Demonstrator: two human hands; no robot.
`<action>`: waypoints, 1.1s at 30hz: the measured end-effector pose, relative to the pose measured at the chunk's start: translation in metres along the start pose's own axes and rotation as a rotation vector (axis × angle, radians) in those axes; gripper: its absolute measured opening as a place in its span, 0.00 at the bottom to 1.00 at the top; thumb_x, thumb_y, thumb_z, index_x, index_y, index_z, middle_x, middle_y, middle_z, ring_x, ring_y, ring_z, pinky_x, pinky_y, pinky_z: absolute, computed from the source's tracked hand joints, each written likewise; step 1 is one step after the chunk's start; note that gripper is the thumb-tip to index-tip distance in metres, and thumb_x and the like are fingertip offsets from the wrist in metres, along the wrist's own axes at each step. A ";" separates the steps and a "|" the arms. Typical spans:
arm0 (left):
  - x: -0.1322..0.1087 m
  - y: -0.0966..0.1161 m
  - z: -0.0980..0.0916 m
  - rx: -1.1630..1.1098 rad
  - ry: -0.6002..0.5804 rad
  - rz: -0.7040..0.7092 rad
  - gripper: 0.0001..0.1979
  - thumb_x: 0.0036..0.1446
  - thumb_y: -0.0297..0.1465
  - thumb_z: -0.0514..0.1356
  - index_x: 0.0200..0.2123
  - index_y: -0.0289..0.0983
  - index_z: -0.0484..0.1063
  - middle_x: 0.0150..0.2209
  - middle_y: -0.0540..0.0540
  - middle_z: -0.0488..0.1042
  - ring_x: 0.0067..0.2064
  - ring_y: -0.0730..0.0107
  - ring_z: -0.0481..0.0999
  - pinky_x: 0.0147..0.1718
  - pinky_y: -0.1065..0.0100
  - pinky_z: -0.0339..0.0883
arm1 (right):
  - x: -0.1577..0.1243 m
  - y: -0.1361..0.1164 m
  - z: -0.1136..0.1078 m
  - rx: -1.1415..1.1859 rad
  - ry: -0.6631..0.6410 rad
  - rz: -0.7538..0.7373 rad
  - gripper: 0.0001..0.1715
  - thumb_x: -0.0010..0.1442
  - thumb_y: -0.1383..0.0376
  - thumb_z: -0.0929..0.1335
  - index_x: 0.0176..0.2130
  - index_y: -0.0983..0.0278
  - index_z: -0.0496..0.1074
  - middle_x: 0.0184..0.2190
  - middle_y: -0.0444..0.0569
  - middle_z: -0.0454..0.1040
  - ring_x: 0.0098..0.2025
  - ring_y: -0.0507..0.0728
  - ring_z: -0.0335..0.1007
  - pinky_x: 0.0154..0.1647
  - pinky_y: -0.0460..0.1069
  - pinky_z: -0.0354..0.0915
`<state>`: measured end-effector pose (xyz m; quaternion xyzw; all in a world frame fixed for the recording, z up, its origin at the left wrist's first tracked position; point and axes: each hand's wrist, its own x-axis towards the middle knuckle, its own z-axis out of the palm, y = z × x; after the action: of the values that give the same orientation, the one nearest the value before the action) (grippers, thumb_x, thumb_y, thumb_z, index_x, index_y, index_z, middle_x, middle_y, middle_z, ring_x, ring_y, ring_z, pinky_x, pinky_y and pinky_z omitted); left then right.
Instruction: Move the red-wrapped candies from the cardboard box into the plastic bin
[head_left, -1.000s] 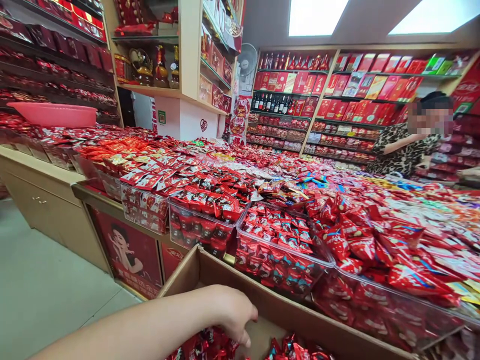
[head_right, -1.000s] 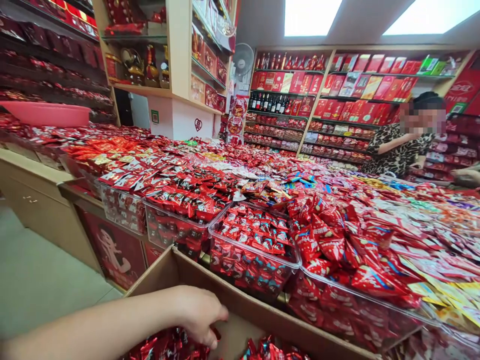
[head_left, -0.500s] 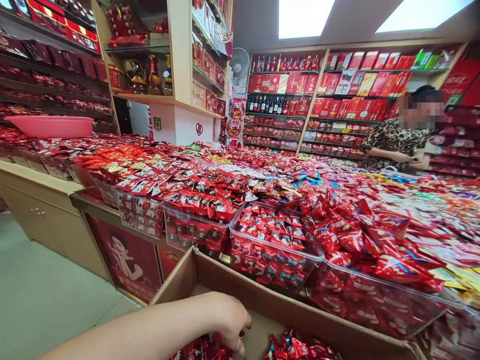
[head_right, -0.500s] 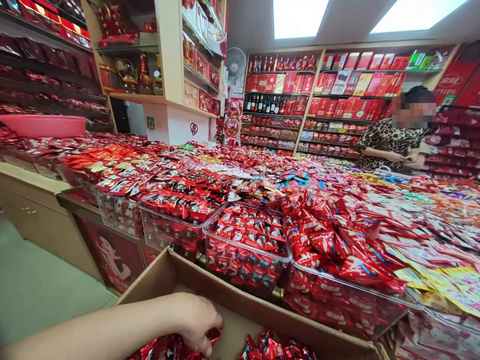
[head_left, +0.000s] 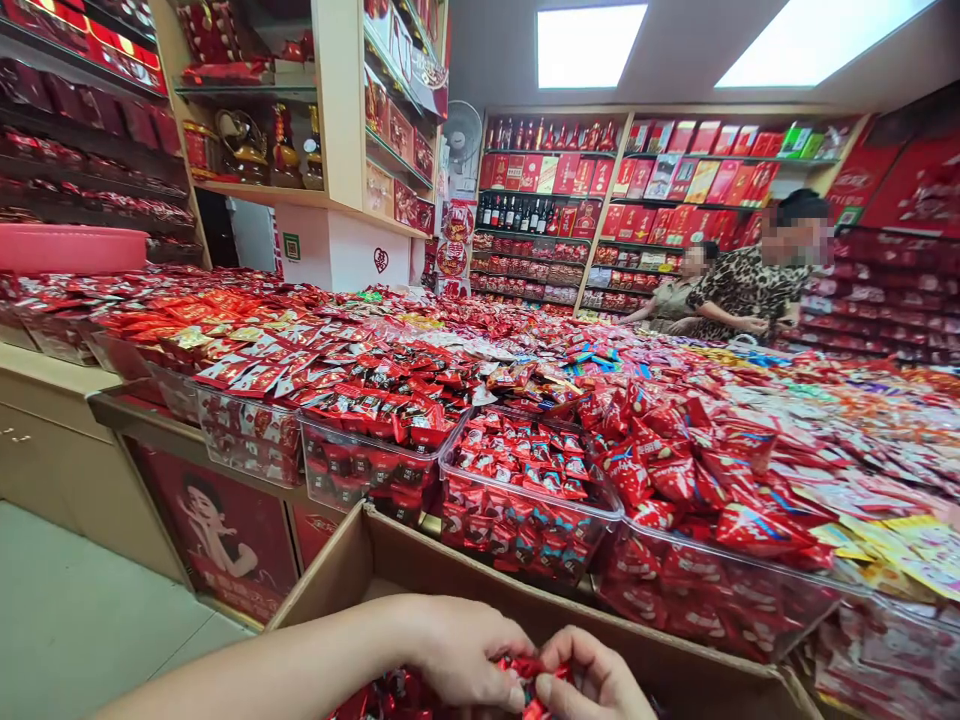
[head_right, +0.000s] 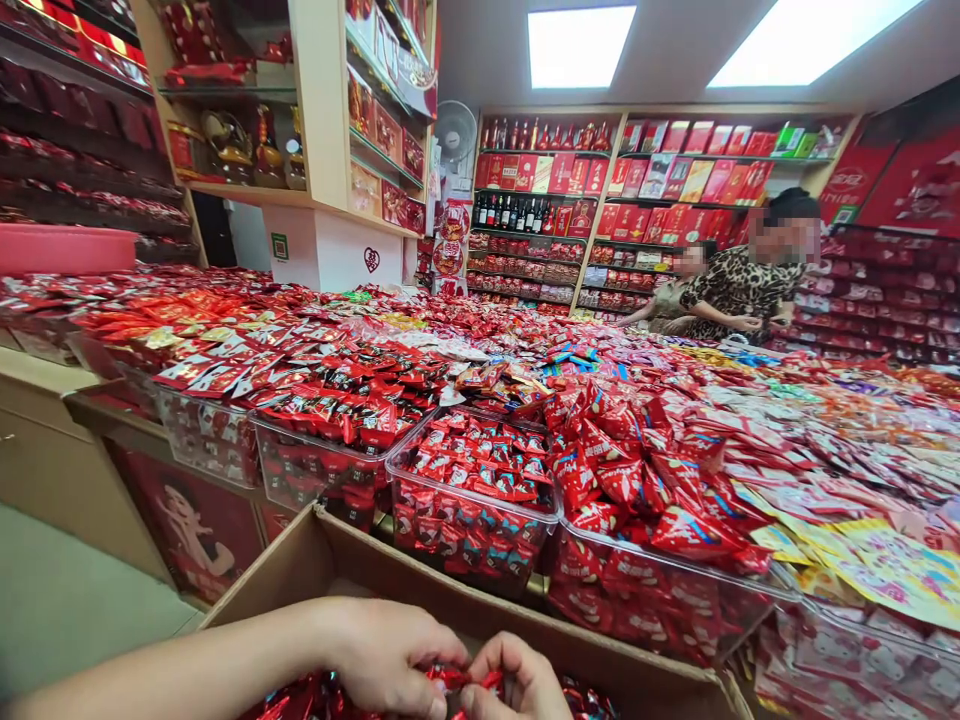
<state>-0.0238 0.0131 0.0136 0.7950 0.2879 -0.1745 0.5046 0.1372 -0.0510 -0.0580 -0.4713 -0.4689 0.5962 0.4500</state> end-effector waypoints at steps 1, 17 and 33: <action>0.000 0.001 0.000 -0.060 -0.002 0.006 0.13 0.51 0.33 0.50 0.40 0.39 0.65 0.27 0.47 0.72 0.22 0.72 0.70 0.20 0.72 0.61 | -0.002 -0.003 0.000 0.046 0.036 -0.022 0.12 0.39 0.65 0.71 0.21 0.66 0.63 0.17 0.39 0.65 0.21 0.47 0.58 0.23 0.43 0.55; 0.004 0.010 -0.008 -0.935 0.004 0.319 0.19 0.55 0.44 0.43 0.34 0.33 0.59 0.29 0.46 0.69 0.22 0.78 0.68 0.21 0.75 0.54 | -0.026 -0.041 0.002 0.797 0.256 0.431 0.12 0.43 0.65 0.71 0.31 0.67 0.70 0.23 0.46 0.74 0.22 0.48 0.68 0.17 0.40 0.61; 0.003 0.016 0.007 -0.577 0.286 0.220 0.18 0.45 0.38 0.57 0.37 0.36 0.57 0.20 0.55 0.64 0.19 0.80 0.63 0.21 0.74 0.58 | -0.020 -0.026 0.005 0.418 0.027 0.147 0.16 0.41 0.58 0.71 0.22 0.67 0.65 0.13 0.42 0.69 0.15 0.45 0.62 0.16 0.40 0.53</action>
<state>-0.0114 0.0023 0.0203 0.6621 0.3058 0.0828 0.6792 0.1374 -0.0674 -0.0289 -0.4086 -0.2934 0.7053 0.4995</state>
